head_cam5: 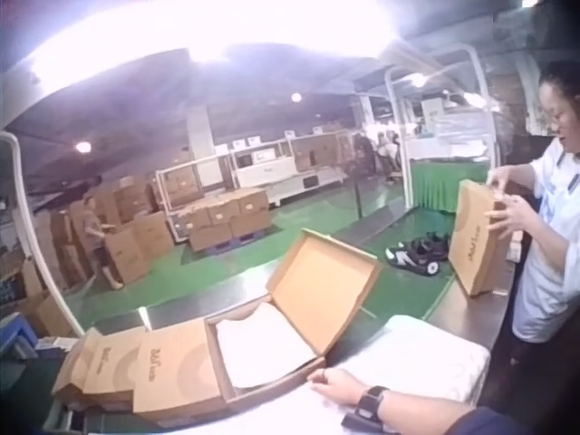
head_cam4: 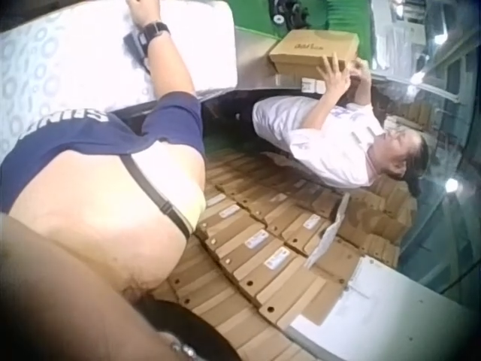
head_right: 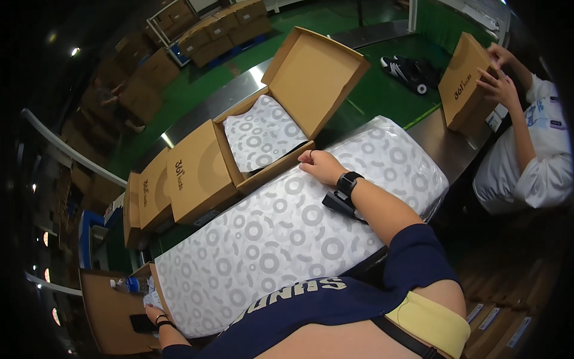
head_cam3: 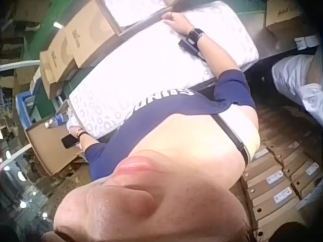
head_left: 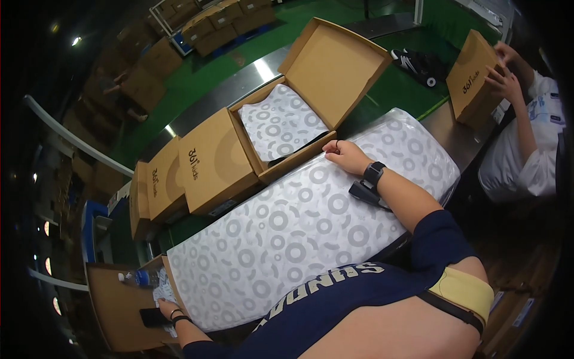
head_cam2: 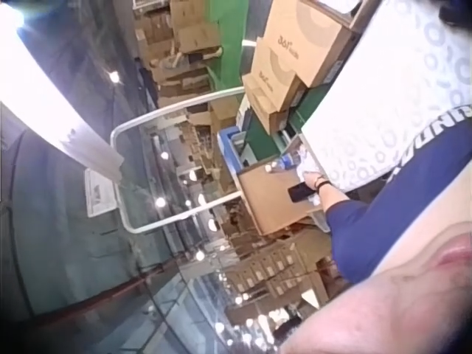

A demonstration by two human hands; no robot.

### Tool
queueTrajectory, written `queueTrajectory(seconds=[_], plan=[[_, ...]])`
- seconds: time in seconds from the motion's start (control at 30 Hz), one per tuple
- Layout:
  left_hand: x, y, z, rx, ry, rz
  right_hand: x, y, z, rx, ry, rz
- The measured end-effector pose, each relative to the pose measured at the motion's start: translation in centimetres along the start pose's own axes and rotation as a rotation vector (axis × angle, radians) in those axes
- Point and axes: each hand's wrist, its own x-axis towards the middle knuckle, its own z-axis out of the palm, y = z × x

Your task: The recorder is shown packing finished shoes into cardboard boxes on a factory assembly line.

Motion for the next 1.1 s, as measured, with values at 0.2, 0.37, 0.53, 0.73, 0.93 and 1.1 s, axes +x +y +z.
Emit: queueTrajectory(seconds=[0.2,0.37,0.53,0.73,0.93,1.1], plan=[[5.6,-2.8,-0.1,-0.160,0.075,0.183,0.8,-1.2,-1.3,-0.315,0.058,-0.052],[4.2,23.3,-7.3,-1.087,-0.273,0.374,4.6,-0.4,-6.8,-0.293,0.359,0.010],[-11.0,42.0,-1.9,-0.595,-0.615,1.035,8.3,-0.2,-3.9,0.280,0.630,-0.063],[-21.4,48.0,2.8,-1.072,-0.995,0.740,5.5,-3.4,-2.2,-0.485,0.341,-0.408],[-20.5,49.4,-1.4,-1.299,-0.957,0.494,4.1,-3.7,-3.7,-1.018,0.057,-0.273],[-18.1,47.0,0.9,-1.051,-0.319,1.000,5.1,-4.7,-1.9,-1.158,-0.169,-0.389]])
